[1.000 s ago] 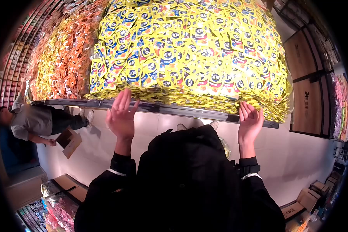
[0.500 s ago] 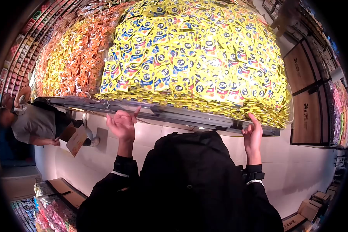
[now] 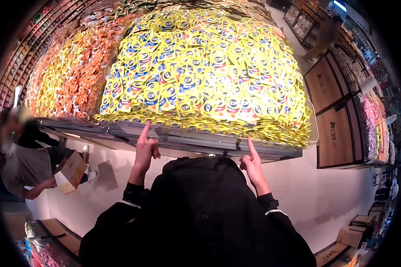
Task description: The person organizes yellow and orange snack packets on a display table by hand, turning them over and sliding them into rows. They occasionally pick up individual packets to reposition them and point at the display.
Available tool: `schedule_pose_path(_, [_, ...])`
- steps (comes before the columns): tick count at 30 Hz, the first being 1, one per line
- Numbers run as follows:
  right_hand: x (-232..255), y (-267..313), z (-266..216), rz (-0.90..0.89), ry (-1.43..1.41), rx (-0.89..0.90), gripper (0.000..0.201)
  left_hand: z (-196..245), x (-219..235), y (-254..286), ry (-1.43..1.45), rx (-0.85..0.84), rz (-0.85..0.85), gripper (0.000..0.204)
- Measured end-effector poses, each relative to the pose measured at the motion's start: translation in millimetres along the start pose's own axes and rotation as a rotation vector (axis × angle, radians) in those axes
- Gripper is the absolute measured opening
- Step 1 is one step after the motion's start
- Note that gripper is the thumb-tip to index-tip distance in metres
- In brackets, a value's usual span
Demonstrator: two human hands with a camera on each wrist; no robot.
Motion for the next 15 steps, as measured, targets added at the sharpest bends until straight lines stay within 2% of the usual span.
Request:
schedule_pose_path(5, [-14.9, -5.1, 4.6, -0.089, 0.067, 0.038, 0.087, -8.3, 3.8, 0.7, 0.026, -0.018, -0.022, 0.085])
schedule_pose_path(9, [-19.7, -10.4, 2.9, -0.048, 0.058, -0.027, 0.088, -7.7, 1.5, 1.5, -0.002, -0.003, -0.002, 0.087])
schedule_pose_path(13, [-22.0, -9.3, 5.3, -0.062, 0.018, -0.029, 0.089, -6.8, 5.7, 2.2, -0.045, -0.028, 0.092, 0.086])
schedule_pose_path(15, [-22.4, -7.2, 5.7, -0.049, 0.013, -0.044, 0.089, -10.5, 1.2, 4.3, -0.074, -0.03, -0.002, 0.087])
Point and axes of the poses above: each hand's wrist, its own y-axis away from the middle knuckle, its own x-axis out of the back of the hand, z = x × y, the point moved 7 cm from there along -y, towards the middle knuckle, and after that the axes turned 14 degrees about -x, right-handed, at the moved point
